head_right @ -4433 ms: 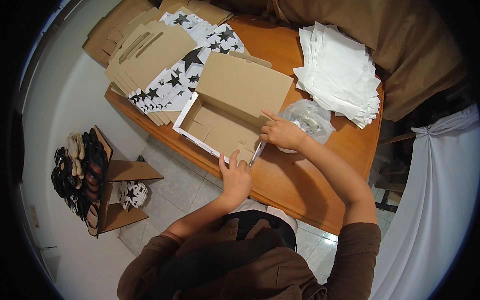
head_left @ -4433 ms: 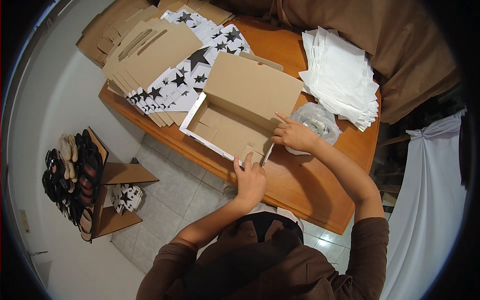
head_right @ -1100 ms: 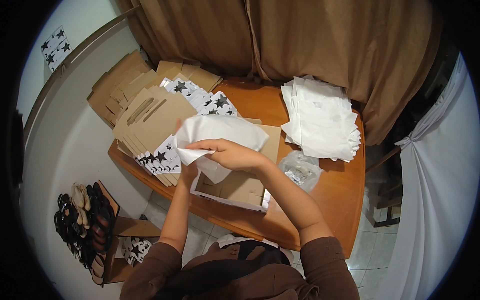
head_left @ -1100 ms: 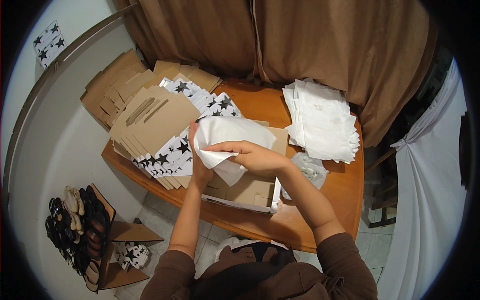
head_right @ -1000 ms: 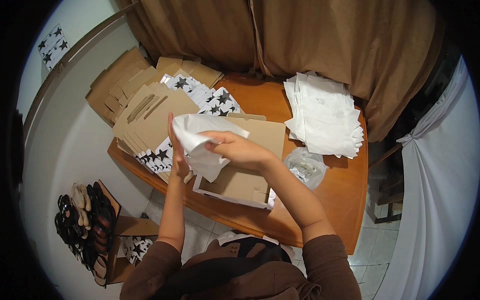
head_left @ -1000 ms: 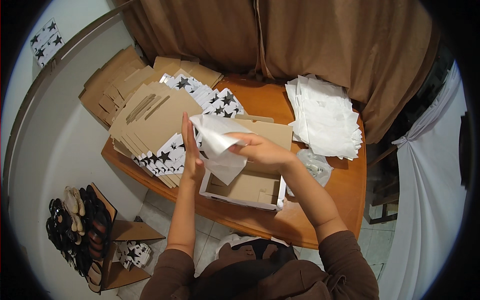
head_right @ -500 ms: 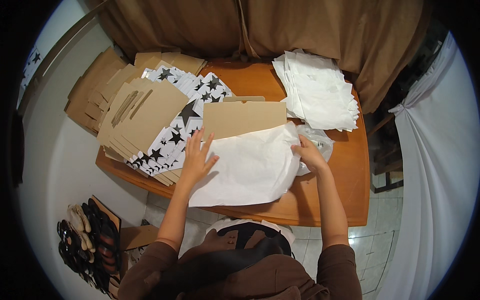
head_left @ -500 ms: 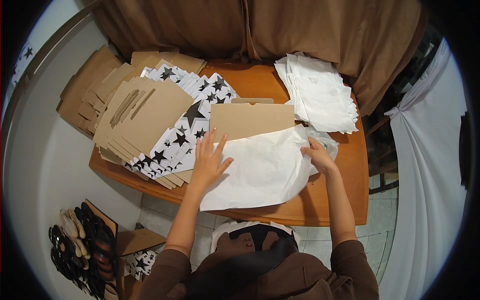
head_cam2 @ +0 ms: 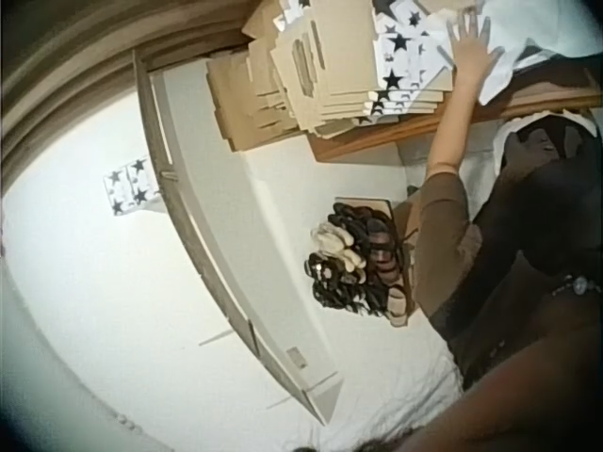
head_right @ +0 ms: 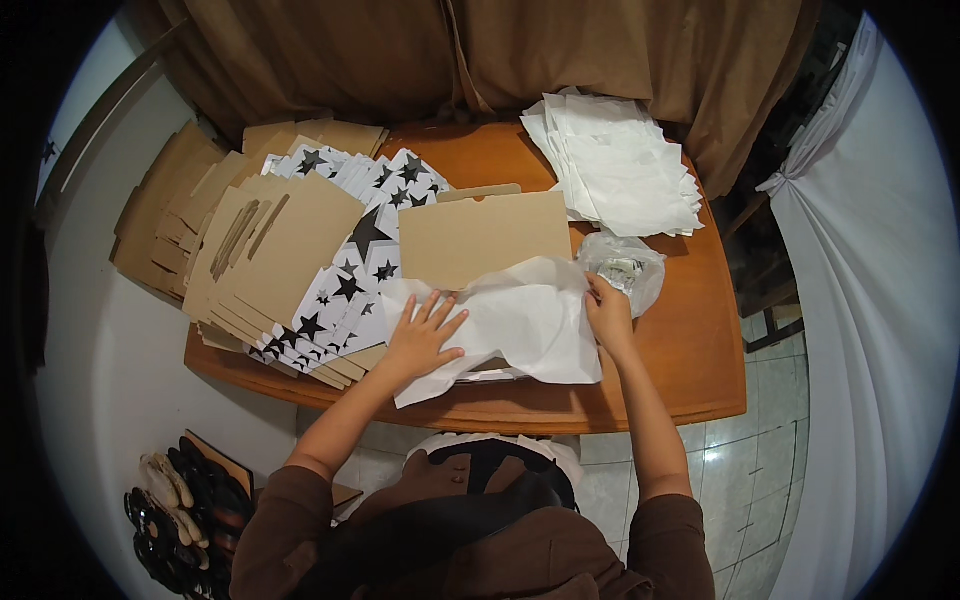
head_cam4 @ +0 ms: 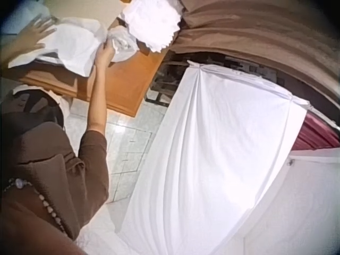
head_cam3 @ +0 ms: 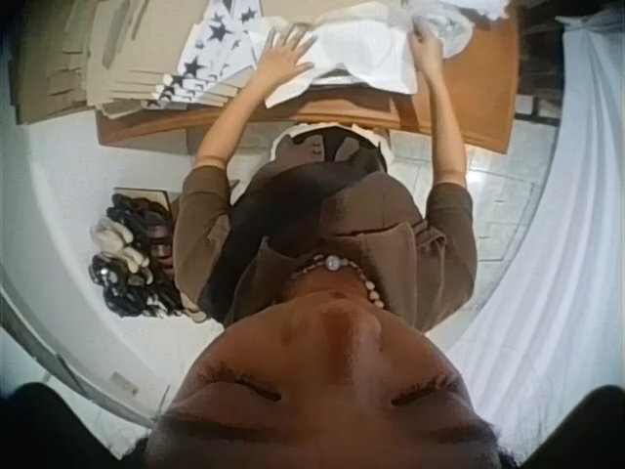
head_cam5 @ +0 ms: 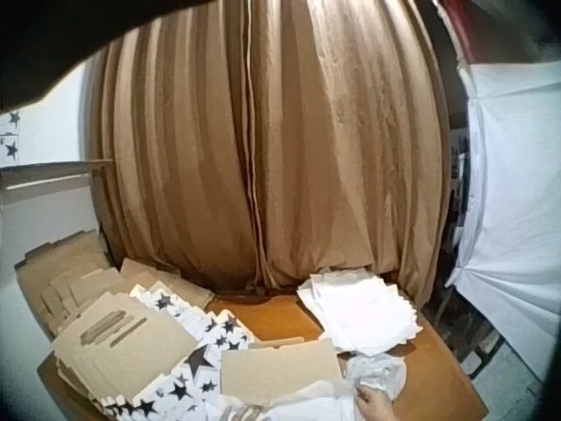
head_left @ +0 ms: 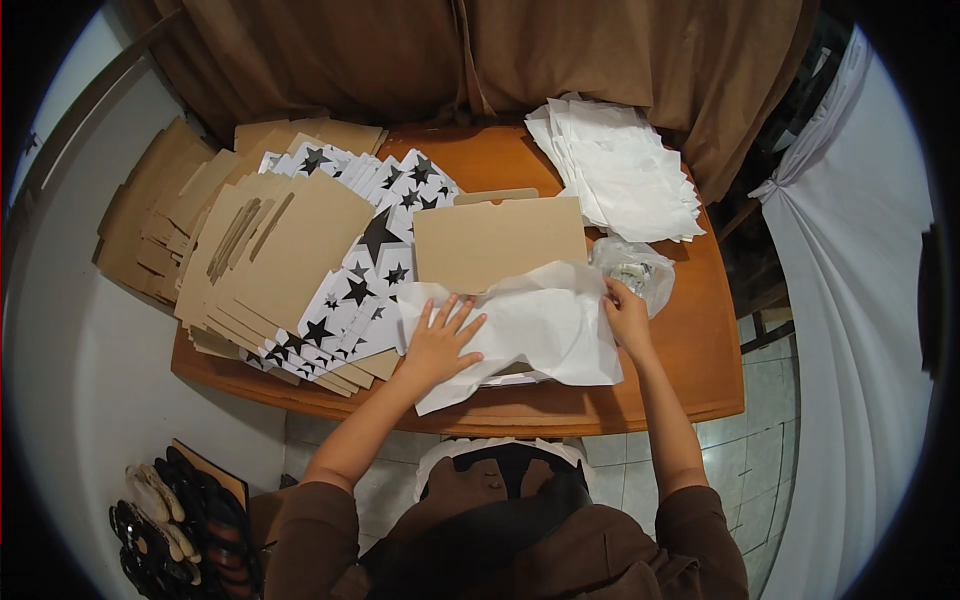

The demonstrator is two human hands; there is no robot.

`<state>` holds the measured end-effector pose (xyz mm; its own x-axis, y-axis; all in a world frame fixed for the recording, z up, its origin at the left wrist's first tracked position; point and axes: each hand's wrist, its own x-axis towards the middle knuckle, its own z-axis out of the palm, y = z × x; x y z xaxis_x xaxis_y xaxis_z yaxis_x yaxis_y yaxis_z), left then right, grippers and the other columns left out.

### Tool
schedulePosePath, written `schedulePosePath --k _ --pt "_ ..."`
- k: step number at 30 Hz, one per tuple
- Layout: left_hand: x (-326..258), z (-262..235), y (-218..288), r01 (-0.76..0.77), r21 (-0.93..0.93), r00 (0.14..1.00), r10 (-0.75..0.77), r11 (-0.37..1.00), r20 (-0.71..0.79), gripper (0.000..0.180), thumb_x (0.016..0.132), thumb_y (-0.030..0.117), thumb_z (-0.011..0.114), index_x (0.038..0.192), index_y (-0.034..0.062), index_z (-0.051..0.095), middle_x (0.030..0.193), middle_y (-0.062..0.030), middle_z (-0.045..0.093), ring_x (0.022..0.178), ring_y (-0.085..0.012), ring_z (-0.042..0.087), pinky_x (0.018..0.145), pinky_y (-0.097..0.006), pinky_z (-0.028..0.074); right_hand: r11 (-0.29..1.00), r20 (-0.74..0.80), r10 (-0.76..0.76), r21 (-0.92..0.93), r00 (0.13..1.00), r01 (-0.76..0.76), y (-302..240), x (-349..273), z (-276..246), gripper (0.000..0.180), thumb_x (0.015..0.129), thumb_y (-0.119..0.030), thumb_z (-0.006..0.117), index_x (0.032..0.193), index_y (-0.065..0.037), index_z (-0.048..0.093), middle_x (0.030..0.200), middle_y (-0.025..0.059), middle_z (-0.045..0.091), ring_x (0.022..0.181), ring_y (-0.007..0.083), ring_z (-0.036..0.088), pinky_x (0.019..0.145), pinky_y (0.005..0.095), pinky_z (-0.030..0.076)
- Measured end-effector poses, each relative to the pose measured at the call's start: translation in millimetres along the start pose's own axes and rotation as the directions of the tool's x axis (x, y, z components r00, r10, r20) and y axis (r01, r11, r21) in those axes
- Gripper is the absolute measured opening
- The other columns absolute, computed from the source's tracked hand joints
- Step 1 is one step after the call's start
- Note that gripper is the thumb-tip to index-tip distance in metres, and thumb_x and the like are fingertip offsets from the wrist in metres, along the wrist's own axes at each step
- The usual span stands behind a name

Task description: Folding cardboard shoe boxes, placing tissue paper inside, and stacking them on a shelf.

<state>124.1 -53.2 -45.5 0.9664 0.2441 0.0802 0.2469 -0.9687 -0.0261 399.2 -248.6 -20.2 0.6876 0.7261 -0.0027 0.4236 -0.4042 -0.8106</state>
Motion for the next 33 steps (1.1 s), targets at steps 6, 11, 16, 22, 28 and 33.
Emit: schedulePosePath --k 6,11,16,22,28,33 --pt "4.8 -2.7 2.6 -0.069 -0.007 0.997 0.069 0.998 -0.023 0.064 0.087 0.056 0.046 0.139 0.019 0.04 0.149 -0.0093 0.028 0.139 -0.0303 0.021 0.111 -0.054 0.014 0.609 0.111 -0.671 -0.481 0.733 0.631 -70.5 -18.9 24.6 0.054 0.081 -0.012 0.061 0.133 -0.009 0.045 0.141 0.0179 0.038 0.133 0.0331 0.034 0.107 0.0466 0.03" --pt "24.9 -4.0 15.8 -0.205 -0.007 0.972 0.204 0.979 0.118 0.056 0.089 0.054 0.044 0.129 0.0146 0.049 0.149 -0.011 0.028 0.138 -0.0303 0.024 0.111 -0.052 0.016 0.346 0.558 -0.689 -0.306 0.462 0.887 -40.4 -1.3 77.1 0.057 0.085 -0.022 0.056 0.138 -0.013 0.039 0.143 0.012 0.038 0.133 0.0304 0.035 0.107 0.0454 0.03" --pt "17.4 17.2 2.6 -0.183 0.003 0.983 0.183 0.983 0.013 0.055 0.086 0.052 0.05 0.128 0.0169 0.05 0.146 -0.0095 0.034 0.137 -0.0281 0.027 0.111 -0.051 0.016 0.262 0.671 -0.564 -0.407 0.481 0.875 -29.1 -0.9 79.5 0.057 0.086 -0.023 0.052 0.141 -0.02 0.036 0.147 0.0097 0.033 0.131 0.0265 0.037 0.109 0.0432 0.027" --pt "23.0 38.2 3.0 -0.163 0.107 0.975 0.144 0.981 0.169 0.064 0.082 0.048 0.054 0.139 0.0231 0.04 0.15 -0.0066 0.029 0.138 -0.0252 0.025 0.113 -0.05 0.01 0.037 0.757 -0.497 -0.471 0.425 0.882 11.3 16.0 102.4 0.06 0.087 -0.033 0.048 0.144 -0.028 0.03 0.148 0.0095 0.03 0.128 0.0263 0.039 0.109 0.0422 0.027" --pt "35.6 46.3 10.7 -0.173 0.192 0.884 0.066 0.966 0.463 0.071 0.087 0.055 0.045 0.147 0.0273 0.021 0.153 -0.0031 0.021 0.141 -0.0211 0.015 0.113 -0.05 0.004 0.24 0.866 -0.142 -0.44 0.48 0.865 5.9 20.2 107.0 0.074 0.086 -0.055 0.047 0.148 -0.035 0.012 0.15 0.0091 0.027 0.133 0.0265 0.032 0.111 0.0412 0.021" --pt "33.8 43.6 18.1 -0.147 0.147 0.808 0.033 0.978 0.588 0.085 0.082 0.069 0.043 0.149 0.0268 0.012 0.155 -0.0027 0.014 0.141 -0.0233 0.013 0.112 -0.05 0.005 0.298 0.879 0.049 -0.466 0.474 0.833 -9.0 14.6 103.6 0.087 0.081 -0.061 0.052 0.148 -0.035 0.005 0.151 0.0089 0.025 0.138 0.0257 0.025 0.112 0.0433 0.018"
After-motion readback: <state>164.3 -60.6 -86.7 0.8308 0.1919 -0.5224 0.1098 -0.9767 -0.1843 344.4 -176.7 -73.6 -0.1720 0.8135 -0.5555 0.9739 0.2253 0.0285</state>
